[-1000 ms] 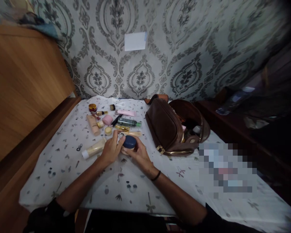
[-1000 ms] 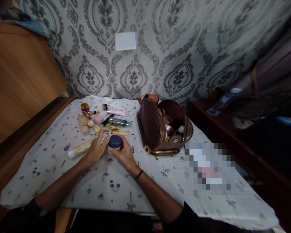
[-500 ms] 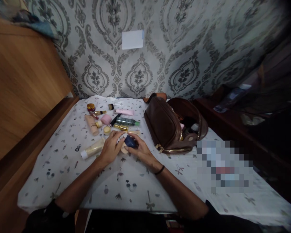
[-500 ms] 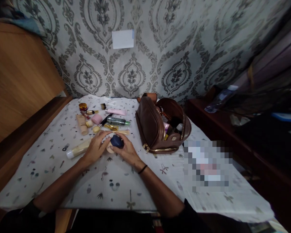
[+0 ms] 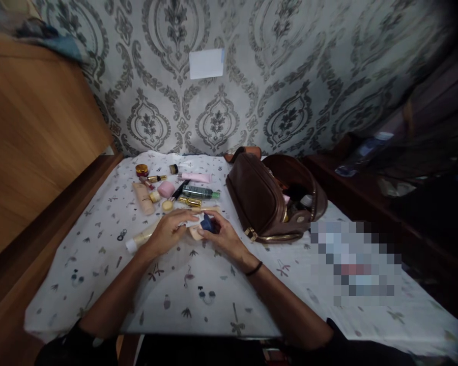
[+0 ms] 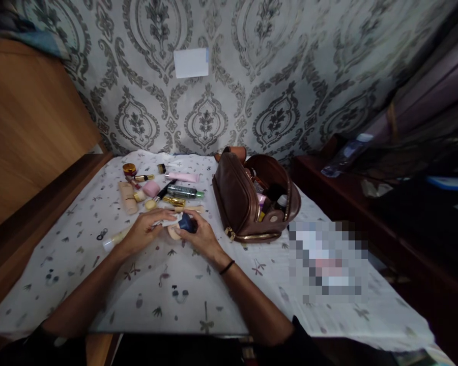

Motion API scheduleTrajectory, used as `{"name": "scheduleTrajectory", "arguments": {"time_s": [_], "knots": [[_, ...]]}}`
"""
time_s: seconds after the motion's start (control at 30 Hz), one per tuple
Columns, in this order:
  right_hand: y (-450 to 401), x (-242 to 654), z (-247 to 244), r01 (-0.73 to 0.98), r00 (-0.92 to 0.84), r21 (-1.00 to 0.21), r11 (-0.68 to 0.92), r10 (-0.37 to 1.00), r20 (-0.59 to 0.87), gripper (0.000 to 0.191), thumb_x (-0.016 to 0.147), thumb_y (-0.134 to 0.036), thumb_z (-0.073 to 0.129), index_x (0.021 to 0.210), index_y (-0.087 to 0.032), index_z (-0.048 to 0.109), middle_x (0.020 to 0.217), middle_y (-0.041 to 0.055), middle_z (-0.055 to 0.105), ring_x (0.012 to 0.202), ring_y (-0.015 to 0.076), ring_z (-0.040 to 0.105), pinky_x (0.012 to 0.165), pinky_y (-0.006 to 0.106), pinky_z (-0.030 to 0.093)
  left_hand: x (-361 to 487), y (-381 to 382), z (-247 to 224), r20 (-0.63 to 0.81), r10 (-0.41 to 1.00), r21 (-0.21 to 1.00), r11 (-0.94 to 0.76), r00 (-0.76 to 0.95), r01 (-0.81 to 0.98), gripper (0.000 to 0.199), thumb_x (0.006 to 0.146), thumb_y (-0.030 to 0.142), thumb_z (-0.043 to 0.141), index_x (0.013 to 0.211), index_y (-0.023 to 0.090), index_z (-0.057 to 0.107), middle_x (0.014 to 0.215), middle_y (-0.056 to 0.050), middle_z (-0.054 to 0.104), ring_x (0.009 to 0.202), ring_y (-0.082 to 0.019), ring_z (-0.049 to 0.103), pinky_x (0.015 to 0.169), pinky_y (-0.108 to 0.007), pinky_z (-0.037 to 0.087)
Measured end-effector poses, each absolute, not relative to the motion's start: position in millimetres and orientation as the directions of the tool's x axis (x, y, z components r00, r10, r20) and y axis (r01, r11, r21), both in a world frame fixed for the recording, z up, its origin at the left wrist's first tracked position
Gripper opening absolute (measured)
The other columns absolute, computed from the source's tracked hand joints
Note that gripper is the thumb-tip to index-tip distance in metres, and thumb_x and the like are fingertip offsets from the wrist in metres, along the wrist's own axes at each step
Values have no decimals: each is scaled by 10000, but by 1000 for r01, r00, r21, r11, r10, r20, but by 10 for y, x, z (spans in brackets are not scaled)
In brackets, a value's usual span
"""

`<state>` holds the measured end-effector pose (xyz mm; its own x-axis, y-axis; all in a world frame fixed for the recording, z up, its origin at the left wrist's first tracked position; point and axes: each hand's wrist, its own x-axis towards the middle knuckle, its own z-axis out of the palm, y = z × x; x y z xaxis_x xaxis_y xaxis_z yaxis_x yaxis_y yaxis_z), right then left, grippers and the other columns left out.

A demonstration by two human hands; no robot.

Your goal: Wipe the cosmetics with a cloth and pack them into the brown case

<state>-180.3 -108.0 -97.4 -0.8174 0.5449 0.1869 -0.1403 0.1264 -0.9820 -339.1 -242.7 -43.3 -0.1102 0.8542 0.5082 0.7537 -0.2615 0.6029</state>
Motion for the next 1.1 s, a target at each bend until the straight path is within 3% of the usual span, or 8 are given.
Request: {"name": "scheduleTrajectory", "arguments": {"time_s": [0.23,0.43,0.6,0.8,0.97,1.1], "knots": [[-944,-1645,-775,-141,-919,-986,86,358,163,664,733,-347,831,1346,-278,587,1392,88,546,1172,223,593,1034,414,473,-3362,-2412,-465,475,860,634,-187,-187,750,449,769,0,457,1059,204,732,1136,-69,740,1094,-224,679,993,-399,527],[-904,-1623,-718,-105,-906,-972,212,383,182,596,755,-377,811,1300,-232,620,1231,82,667,1111,240,629,1004,434,484,-3355,-2423,-473,483,861,610,-201,-159,767,460,768,-6,451,1067,203,732,1129,-76,721,1092,-225,666,991,-407,526],[-922,-1654,-729,-77,-874,-927,366,423,239,538,783,-417,764,1256,-201,624,1151,80,683,1015,225,635,900,381,505,-3372,-2444,-452,481,867,567,-197,-128,800,480,762,-10,455,1083,215,731,1189,-79,697,1132,-234,644,1009,-425,516],[-945,-1653,-716,71,-818,-852,519,519,248,497,839,-520,664,1184,-162,664,1025,93,687,878,219,618,760,347,494,-3364,-2448,-446,523,850,488,-236,-65,840,489,753,-28,462,1091,217,718,1202,-73,685,1124,-237,630,979,-426,526],[-952,-1670,-761,126,-789,-901,415,593,162,515,837,-592,636,1082,-142,694,896,62,688,785,191,601,705,319,501,-3333,-2447,-456,565,825,397,-271,-1,877,437,803,-6,492,1116,211,706,1200,-77,680,1100,-237,612,953,-424,538],[-990,-1716,-812,47,-753,-987,151,655,64,527,761,-638,701,959,-150,706,857,49,666,783,185,598,669,309,553,-3239,-2438,-473,636,770,284,-290,47,914,411,876,17,468,1159,214,692,1208,-91,673,1120,-245,576,947,-454,543]]}}
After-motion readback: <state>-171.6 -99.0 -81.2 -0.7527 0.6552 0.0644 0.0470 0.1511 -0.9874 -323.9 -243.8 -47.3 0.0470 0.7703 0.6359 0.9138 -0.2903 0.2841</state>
